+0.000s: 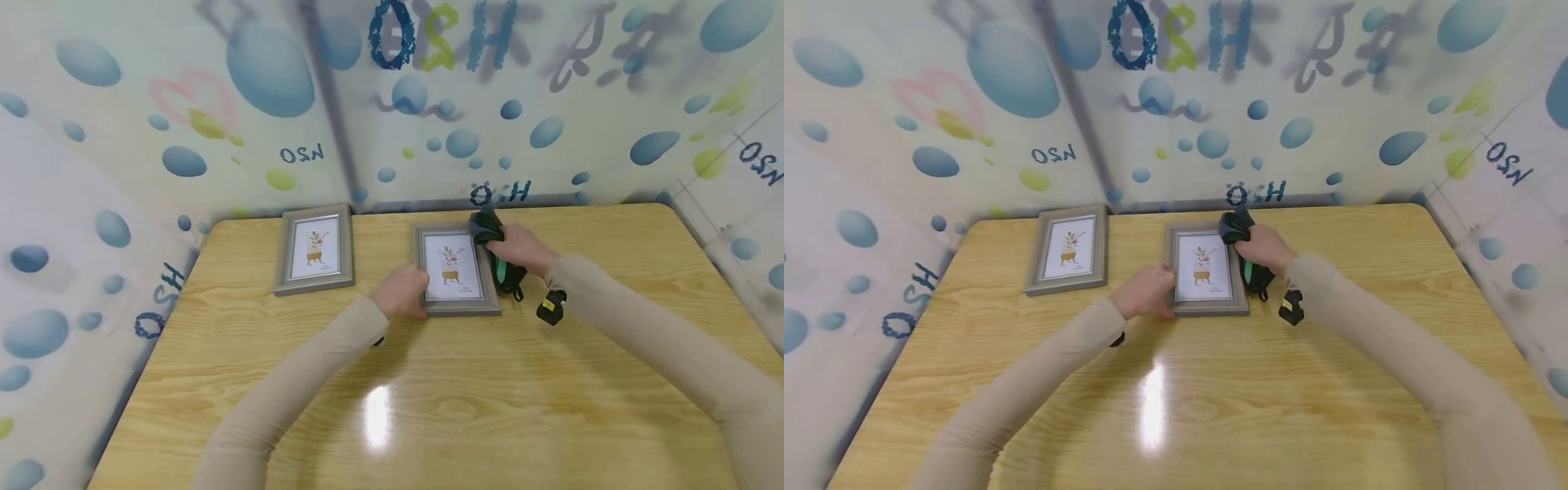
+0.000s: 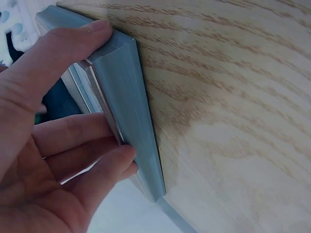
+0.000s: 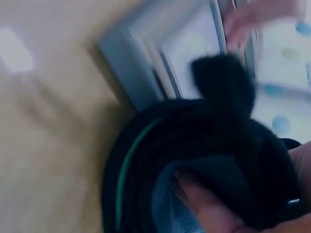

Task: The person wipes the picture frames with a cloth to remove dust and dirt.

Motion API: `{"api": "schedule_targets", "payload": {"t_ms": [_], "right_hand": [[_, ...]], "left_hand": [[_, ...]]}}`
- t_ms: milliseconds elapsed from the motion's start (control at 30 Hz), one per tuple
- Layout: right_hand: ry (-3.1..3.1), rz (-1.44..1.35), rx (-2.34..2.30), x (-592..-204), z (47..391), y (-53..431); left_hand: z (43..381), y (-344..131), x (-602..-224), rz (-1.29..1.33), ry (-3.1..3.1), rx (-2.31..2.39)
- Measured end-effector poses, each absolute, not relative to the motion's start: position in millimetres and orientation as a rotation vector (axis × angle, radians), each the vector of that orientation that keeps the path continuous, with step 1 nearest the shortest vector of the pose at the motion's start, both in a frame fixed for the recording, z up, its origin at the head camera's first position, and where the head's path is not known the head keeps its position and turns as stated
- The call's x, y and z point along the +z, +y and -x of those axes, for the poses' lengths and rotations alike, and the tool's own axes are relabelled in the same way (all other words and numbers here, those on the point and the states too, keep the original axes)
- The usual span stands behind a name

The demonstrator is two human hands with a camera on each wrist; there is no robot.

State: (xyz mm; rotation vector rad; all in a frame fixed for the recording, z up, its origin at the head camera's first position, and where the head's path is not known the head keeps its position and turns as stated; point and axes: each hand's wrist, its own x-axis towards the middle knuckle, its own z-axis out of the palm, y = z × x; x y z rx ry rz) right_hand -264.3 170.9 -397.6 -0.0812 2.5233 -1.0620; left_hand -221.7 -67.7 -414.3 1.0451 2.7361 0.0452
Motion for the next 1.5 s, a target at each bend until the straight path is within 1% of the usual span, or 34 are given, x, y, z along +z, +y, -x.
{"api": "schedule_targets", "payload": {"t_ms": [167,300,400,533,700,867,1100,1333,1500], "right_hand": [[2.517,0.179,-0.975,-390,235,172],[2.563,0.221,-0.911,-388,228,171],[2.653,0.268,-0.848,-394,235,172],[2.782,0.318,-0.784,-403,256,172],[2.857,0.309,-0.835,-409,282,170],[2.893,0.315,-0.794,-415,295,165],[2.883,0.406,-0.703,-419,297,155],[3.008,0.504,-0.332,-417,283,130],[2.989,0.408,-0.353,-417,280,106]], "left_hand": [[222,-69,-412,-1.046,2.749,0.023],[223,-69,-412,-1.043,2.747,0.004],[223,-68,-413,-1.058,2.74,-0.022],[223,-67,-413,-1.068,2.731,-0.034],[223,-67,-411,-1.066,2.73,-0.043],[223,-67,-412,-1.047,2.719,-0.033],[223,-68,-413,-1.022,2.722,-0.049],[223,-68,-414,-1.034,2.71,-0.043],[223,-69,-413,-1.063,2.728,-0.042]]}}
